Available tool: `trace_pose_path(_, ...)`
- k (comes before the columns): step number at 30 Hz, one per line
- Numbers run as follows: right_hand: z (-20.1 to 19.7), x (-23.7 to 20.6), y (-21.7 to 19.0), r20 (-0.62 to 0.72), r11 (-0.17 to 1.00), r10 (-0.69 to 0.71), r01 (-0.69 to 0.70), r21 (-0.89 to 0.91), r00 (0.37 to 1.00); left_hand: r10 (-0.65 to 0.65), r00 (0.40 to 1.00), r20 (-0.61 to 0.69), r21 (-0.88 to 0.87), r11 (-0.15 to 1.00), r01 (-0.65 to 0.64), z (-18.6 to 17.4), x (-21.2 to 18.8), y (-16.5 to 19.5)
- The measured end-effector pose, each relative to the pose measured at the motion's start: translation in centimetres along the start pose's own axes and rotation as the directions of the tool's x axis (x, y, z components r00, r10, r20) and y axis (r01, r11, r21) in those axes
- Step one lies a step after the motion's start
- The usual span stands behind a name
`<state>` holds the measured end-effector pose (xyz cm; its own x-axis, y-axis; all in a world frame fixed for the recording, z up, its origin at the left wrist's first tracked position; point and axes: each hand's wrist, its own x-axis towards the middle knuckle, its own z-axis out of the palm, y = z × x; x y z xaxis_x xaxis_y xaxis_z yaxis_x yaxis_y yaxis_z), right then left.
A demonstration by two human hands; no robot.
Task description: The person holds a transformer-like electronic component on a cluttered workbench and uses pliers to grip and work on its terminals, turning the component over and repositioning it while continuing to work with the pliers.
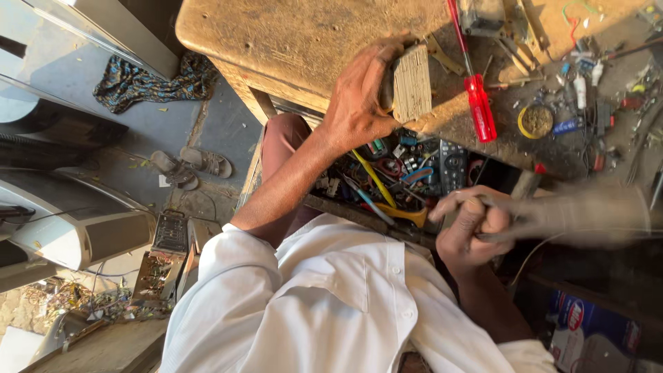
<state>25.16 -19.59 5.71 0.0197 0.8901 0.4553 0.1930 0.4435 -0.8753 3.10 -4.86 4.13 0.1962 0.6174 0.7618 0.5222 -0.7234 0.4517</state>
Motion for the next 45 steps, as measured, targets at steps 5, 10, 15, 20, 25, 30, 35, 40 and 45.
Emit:
trace_pose_path(5,0.4,0.9,-0.8,0.104,0.804,0.581,-0.55,-0.225,0.807,0.023,0.999,-0.043,-0.047,0.999,-0.025,-0.1,0.6,0.3)
trace_pose_path(10,-0.5,1.1,-3.0,0.12,0.979,0.203,-0.201,-0.034,0.972,-0.43,0.903,-0.002,-0.223,0.88,0.419,0.1,1.1,1.6)
trace_pose_path(15,-0.5,1.0,-2.8,0.136,0.951,0.309,-0.308,-0.032,0.941,-0.573,0.819,-0.024,-0.388,0.761,0.521,1.2,2.6,1.3)
trace_pose_path(20,-0.6,1.1,-1.6,0.094,0.903,0.429,-0.429,-0.013,0.899,-0.466,0.884,-0.037,-0.327,0.842,0.43,2.1,2.6,-0.2)
trace_pose_path(25,-1.0,0.8,-0.8,0.099,0.906,0.419,-0.422,0.015,0.903,-0.573,0.819,0.044,-0.145,0.807,0.572,3.5,3.1,-2.6)
trace_pose_path(30,-1.2,0.4,-0.3,0.098,0.902,0.43,-0.431,-0.011,0.898,-0.515,0.849,-0.118,0.011,0.854,0.52,3.1,4.7,-5.4)
trace_pose_path(35,-1.1,0.4,0.2,0.088,0.899,0.436,-0.439,0.007,0.896,-0.413,0.875,-0.252,0.284,0.833,0.475,2.3,5.0,-4.6)
trace_pose_path(40,-1.2,0.4,0.5,0.09,0.878,0.478,-0.477,-0.032,0.874,-0.26,0.964,-0.063,0.167,0.949,0.267,0.4,3.6,-5.6)
trace_pose_path(45,-0.5,1.4,0.3,0.076,0.846,0.532,-0.525,-0.089,0.843,-0.381,0.923,0.062,0.026,0.925,0.38,1.5,1.9,-6.8)
